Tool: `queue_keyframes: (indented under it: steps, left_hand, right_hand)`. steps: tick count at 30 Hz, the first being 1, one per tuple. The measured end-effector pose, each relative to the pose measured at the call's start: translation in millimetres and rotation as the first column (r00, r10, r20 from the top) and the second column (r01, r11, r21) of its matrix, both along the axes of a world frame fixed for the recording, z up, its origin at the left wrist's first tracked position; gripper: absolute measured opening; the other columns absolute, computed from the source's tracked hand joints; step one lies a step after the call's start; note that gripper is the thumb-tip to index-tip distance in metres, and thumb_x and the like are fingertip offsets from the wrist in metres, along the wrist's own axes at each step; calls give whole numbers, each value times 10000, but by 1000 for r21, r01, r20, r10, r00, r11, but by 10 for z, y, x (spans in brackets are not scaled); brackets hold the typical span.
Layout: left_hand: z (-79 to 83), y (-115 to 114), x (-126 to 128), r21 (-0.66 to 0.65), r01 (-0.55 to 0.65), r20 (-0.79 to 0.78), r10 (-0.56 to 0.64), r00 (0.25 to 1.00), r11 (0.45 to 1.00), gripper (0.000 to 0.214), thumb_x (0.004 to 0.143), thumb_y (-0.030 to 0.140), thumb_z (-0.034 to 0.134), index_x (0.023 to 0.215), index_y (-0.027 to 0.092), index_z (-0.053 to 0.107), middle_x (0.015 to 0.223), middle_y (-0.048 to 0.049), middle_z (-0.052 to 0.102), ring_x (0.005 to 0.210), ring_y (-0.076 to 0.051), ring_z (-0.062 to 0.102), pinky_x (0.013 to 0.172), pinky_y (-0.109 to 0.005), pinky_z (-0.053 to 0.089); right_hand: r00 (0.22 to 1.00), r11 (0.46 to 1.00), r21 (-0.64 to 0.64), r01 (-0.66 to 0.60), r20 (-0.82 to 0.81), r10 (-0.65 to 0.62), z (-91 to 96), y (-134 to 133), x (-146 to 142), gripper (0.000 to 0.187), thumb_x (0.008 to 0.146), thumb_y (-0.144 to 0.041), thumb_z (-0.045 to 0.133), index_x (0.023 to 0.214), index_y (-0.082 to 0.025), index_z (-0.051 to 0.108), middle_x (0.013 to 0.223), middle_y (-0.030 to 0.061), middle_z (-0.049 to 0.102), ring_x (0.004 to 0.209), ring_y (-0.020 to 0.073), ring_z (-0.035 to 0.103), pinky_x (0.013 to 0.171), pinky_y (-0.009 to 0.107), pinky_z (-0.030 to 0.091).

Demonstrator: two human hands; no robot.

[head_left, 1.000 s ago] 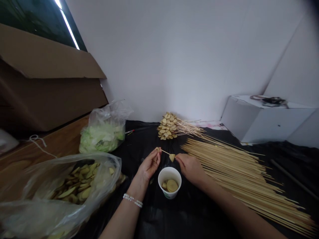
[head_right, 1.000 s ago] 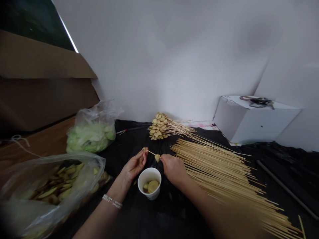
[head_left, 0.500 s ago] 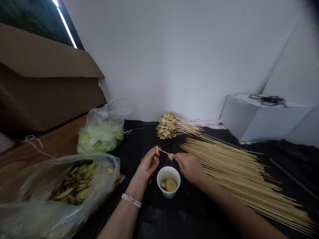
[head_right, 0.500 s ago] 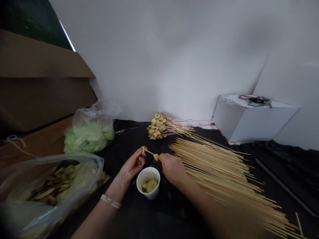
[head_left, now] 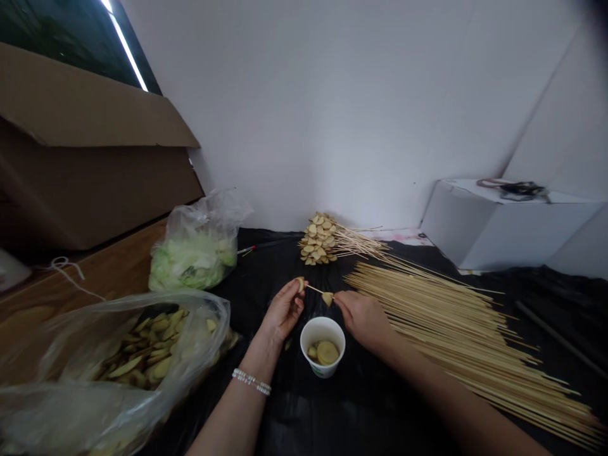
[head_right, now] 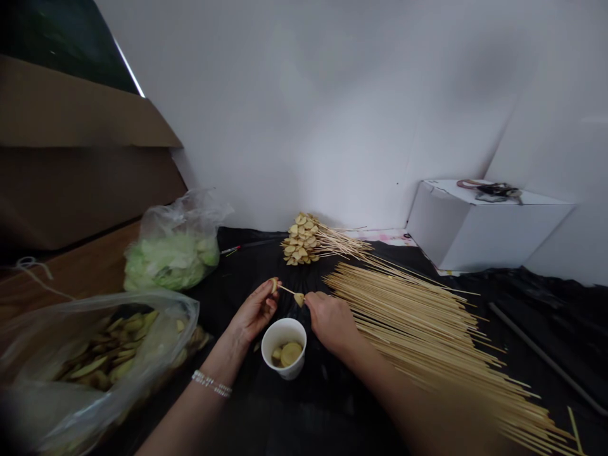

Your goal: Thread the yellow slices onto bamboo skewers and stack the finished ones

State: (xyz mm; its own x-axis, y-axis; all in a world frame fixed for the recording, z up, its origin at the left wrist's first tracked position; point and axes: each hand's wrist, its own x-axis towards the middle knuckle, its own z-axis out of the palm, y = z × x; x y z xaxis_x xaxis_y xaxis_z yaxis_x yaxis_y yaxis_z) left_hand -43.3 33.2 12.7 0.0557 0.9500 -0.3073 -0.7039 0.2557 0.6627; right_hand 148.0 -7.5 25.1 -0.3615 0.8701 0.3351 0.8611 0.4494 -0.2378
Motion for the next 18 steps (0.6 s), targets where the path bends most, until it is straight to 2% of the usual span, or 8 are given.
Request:
queue_keyframes:
  steps: [7, 12, 18]
  left_hand:
    - [-16, 2, 2, 58, -28, -156, 36, 987, 998, 117, 730, 140, 716, 842, 109, 700, 854, -73, 690, 539, -35, 558, 403, -78, 428]
    - [-41, 3, 10, 124, -54, -284, 88, 955, 991, 250, 611, 256, 812, 797, 113, 726, 812, -71, 690, 550, -33, 530, 417, -82, 401]
    - [-66, 5, 1, 155, -23, -359, 78, 930, 988, 367, 508, 333, 852, 774, 108, 738, 766, -63, 680, 549, -28, 504, 423, -85, 371]
  right_hand:
    - [998, 1000, -12, 17, 54, -17, 10, 1, 12, 293, 973, -252, 328, 886, -202, 603, 815, 22, 647, 758, 137, 589, 631, 245, 299]
    - [996, 1000, -21, 20, 89, -18, 26, -5, 16, 277, 961, -228, 339, 849, -201, 591, 805, 19, 649, 745, 135, 584, 608, 257, 272]
    - [993, 999, -37, 27, 115, -23, 29, -16, -3, 233, 933, -185, 371, 862, -204, 592, 823, 22, 658, 732, 134, 584, 587, 260, 255]
